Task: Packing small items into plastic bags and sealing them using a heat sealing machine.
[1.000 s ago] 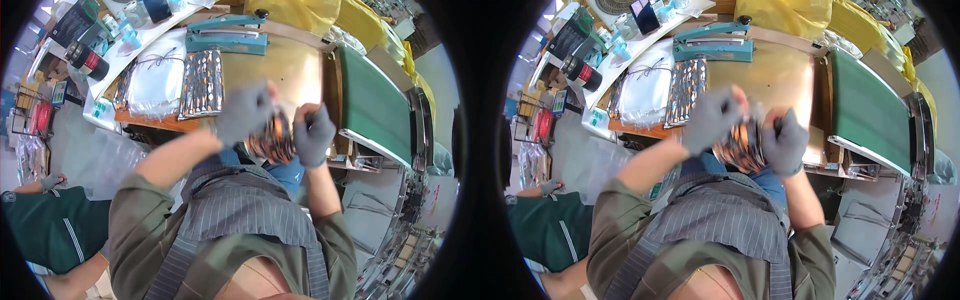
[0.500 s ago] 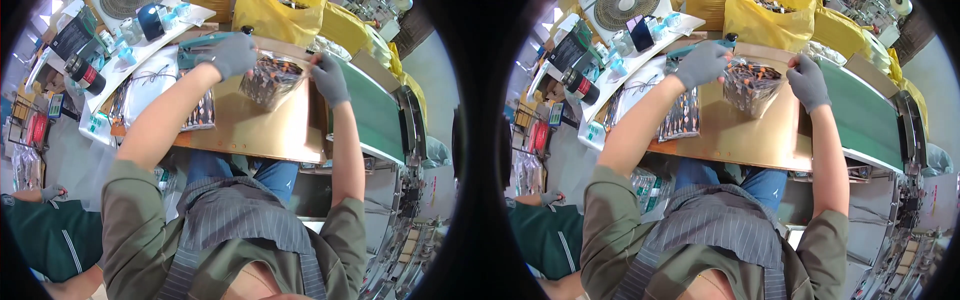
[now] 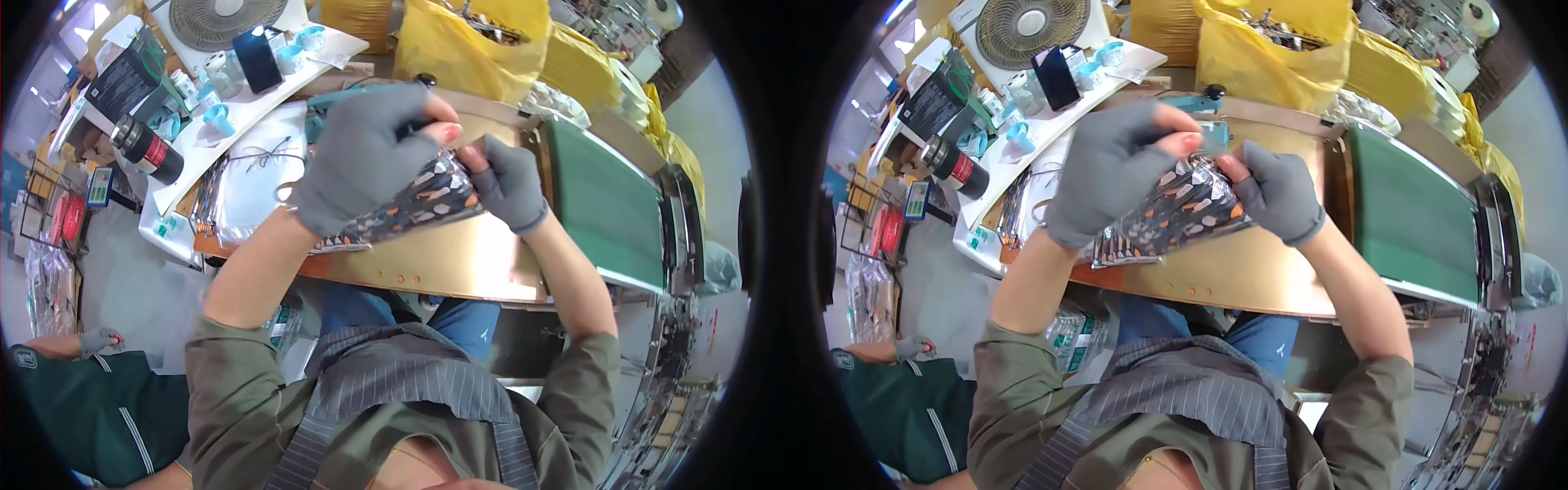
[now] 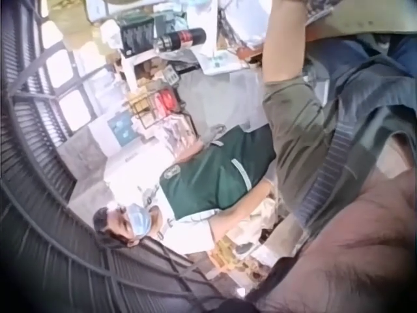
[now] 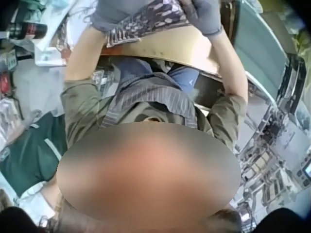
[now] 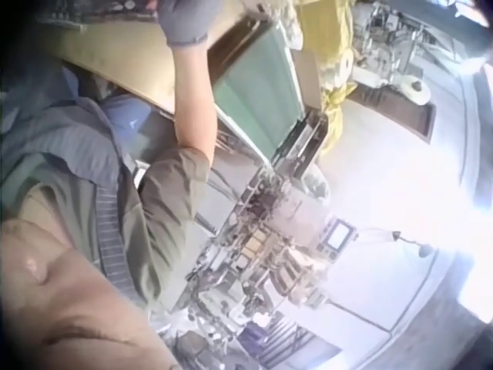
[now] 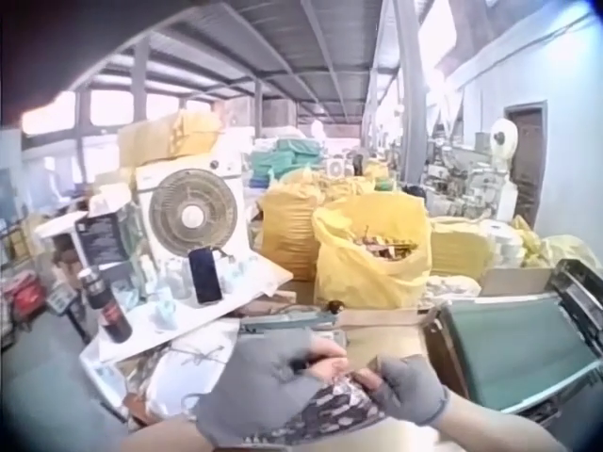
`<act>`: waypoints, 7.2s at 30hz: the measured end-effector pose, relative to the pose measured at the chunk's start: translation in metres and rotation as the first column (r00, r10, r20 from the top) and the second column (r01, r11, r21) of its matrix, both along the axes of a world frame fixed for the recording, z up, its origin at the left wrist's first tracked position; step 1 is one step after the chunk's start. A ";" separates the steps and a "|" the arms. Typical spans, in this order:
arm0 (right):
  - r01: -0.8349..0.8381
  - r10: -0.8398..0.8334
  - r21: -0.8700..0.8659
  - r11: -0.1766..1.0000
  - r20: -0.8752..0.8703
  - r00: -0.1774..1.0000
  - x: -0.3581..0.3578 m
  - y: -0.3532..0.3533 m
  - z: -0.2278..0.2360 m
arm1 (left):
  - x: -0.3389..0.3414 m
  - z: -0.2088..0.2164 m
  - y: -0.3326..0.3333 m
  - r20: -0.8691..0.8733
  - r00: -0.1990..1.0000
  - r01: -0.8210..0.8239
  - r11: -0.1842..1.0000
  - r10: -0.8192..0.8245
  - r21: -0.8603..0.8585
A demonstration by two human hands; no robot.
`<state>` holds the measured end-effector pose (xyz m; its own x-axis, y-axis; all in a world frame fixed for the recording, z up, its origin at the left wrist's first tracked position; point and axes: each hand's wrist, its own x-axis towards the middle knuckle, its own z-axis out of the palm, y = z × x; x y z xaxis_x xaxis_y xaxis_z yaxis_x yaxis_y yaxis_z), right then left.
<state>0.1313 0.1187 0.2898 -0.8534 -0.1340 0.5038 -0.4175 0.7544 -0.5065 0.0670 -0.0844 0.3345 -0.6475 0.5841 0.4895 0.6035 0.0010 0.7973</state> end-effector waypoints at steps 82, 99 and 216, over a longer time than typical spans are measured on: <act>-0.793 0.517 0.592 0.144 0.639 0.570 -0.024 -0.552 -0.176 | 0.263 -0.159 -0.401 -0.308 0.557 -0.524 0.039 0.772 -0.851; -0.274 0.558 -0.539 0.796 0.479 0.678 -0.020 -0.259 -0.127 | 0.128 -0.106 -0.272 -0.058 0.660 -0.690 0.574 0.749 -0.441; 0.757 -0.609 0.040 0.652 0.623 0.492 -0.056 0.149 -0.179 | -0.029 -0.290 0.186 0.828 0.517 -0.250 0.963 0.219 -0.099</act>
<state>0.0757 0.2681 0.1110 -0.7377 0.6598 -0.1429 0.5839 0.5174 -0.6256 0.0379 0.1013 0.0447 -0.8812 0.3446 -0.3235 -0.3414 0.0092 0.9399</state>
